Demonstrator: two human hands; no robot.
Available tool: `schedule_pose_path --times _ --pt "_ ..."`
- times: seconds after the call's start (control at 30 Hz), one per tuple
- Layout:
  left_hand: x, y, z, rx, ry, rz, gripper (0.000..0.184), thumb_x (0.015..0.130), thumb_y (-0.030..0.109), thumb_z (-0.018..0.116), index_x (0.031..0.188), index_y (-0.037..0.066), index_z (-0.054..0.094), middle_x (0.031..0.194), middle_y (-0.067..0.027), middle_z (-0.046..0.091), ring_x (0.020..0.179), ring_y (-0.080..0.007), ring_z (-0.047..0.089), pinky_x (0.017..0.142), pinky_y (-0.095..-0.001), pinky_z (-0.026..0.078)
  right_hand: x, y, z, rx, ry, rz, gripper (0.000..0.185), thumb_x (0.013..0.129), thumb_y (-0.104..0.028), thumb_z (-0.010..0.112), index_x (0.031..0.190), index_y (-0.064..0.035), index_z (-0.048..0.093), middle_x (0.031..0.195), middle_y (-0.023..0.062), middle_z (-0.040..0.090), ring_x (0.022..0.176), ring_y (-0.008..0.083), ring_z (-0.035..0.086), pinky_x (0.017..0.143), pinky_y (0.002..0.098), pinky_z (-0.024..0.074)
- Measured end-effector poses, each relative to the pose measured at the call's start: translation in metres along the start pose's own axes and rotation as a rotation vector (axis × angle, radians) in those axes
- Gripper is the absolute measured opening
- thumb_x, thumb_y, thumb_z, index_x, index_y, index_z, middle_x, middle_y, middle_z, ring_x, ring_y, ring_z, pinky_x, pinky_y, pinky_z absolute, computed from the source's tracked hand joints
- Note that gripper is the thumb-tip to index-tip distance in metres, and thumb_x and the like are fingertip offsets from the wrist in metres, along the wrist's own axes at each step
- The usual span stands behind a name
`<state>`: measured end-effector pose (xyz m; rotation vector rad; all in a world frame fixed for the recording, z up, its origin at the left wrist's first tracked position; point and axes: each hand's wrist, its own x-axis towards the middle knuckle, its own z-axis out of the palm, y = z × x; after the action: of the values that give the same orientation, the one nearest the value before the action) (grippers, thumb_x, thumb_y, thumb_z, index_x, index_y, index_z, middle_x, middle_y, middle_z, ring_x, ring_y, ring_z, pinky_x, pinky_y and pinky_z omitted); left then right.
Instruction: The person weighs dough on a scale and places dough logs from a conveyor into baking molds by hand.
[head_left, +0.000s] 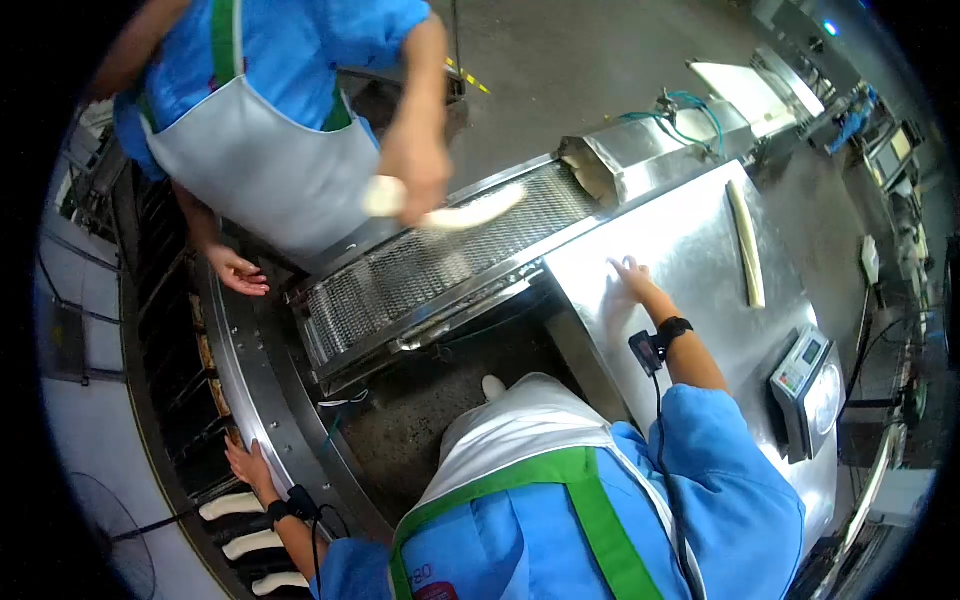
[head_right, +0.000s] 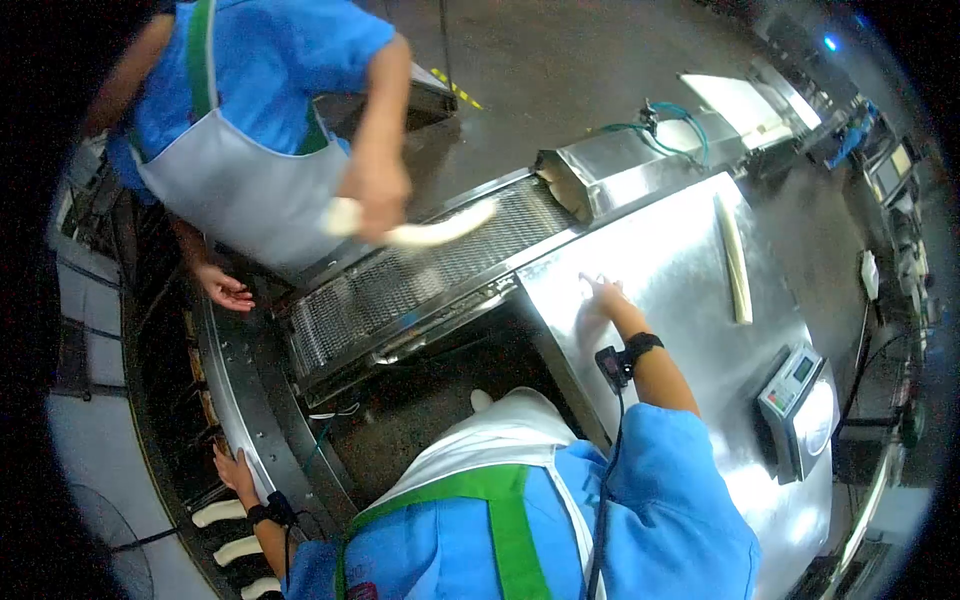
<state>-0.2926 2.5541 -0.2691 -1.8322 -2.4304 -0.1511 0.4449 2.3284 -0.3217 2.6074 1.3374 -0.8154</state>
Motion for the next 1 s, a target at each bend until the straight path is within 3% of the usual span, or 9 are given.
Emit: schedule_pose_path --times 0.13,0.3,0.43,0.53,0.7,0.9,1.0 --pt "0.01 -0.016 0.013 -0.055 -0.034 0.021 0.072 0.071 0.031 0.054 0.128 0.015 0.013 0.128 -0.0132 0.023 0.119 -0.0288 0.016 0.095 -0.0423 0.011 0.035 0.022 0.029 -0.044 0.065 -0.07 0.073 0.055 -0.026 0.063 0.12 -0.0291 0.029 0.12 0.0231 0.027 0.101 0.0451 0.03 0.082 0.0455 0.0324" --pt "0.011 -0.015 0.01 -0.057 -0.071 0.038 0.075 0.069 0.031 0.056 0.127 0.014 0.012 0.127 -0.0151 0.024 0.118 -0.0307 0.018 0.094 -0.0433 0.013 0.007 -0.007 -0.008 0.048 -0.007 0.07 0.07 0.057 -0.029 0.062 0.12 -0.0295 0.029 0.12 0.024 0.026 0.099 0.0486 0.031 0.083 0.0484 0.0307" --pt "0.025 -0.035 0.025 -0.048 -0.044 0.088 0.078 0.066 0.029 0.059 0.127 0.012 0.013 0.123 -0.0177 0.028 0.114 -0.0324 0.025 0.092 -0.0409 0.021 0.04 0.017 0.025 0.074 0.081 0.101 0.075 0.055 -0.029 0.065 0.121 -0.0268 0.028 0.121 0.024 0.026 0.104 0.0462 0.03 0.085 0.0501 0.0281" --pt "0.015 -0.012 0.007 0.043 -0.083 0.063 0.081 0.064 0.027 0.062 0.127 0.011 0.014 0.121 -0.0185 0.03 0.112 -0.0327 0.028 0.09 -0.0396 0.024 0.039 0.02 0.019 0.013 0.069 0.054 0.079 0.054 -0.029 0.066 0.122 -0.0228 0.026 0.12 0.0245 0.026 0.11 0.0399 0.027 0.087 0.0496 0.025" --pt "0.008 -0.019 0.017 -0.013 0.022 0.092 0.08 0.065 0.03 0.06 0.127 0.012 0.013 0.125 -0.0152 0.027 0.116 -0.0303 0.023 0.092 -0.0397 0.02 0.043 0.025 0.024 -0.15 0.069 -0.007 0.085 0.056 -0.029 0.067 0.125 -0.0187 0.019 0.121 0.0249 0.026 0.116 0.0358 0.022 0.085 0.0492 0.0262" --pt "0.01 -0.016 0.017 -0.07 -0.101 0.001 0.082 0.066 0.027 0.059 0.128 0.014 0.007 0.129 -0.0124 0.02 0.12 -0.0283 0.013 0.095 -0.0406 0.008 0.025 0.008 0.003 -0.116 0.04 0.033 0.09 0.052 -0.03 0.07 0.125 -0.0173 0.018 0.121 0.0257 0.026 0.116 0.0362 0.021 0.086 0.0517 0.0248" --pt "0.004 -0.005 0.007 -0.06 -0.094 0.042 0.085 0.065 0.025 0.061 0.128 0.015 0.005 0.129 -0.0116 0.02 0.12 -0.0291 0.013 0.095 -0.0406 0.009 0.015 -0.008 -0.011 -0.178 -0.001 0.022 0.083 0.056 -0.026 0.068 0.124 -0.0169 0.021 0.117 0.0259 0.03 0.113 0.0371 0.026 0.085 0.0516 0.027"
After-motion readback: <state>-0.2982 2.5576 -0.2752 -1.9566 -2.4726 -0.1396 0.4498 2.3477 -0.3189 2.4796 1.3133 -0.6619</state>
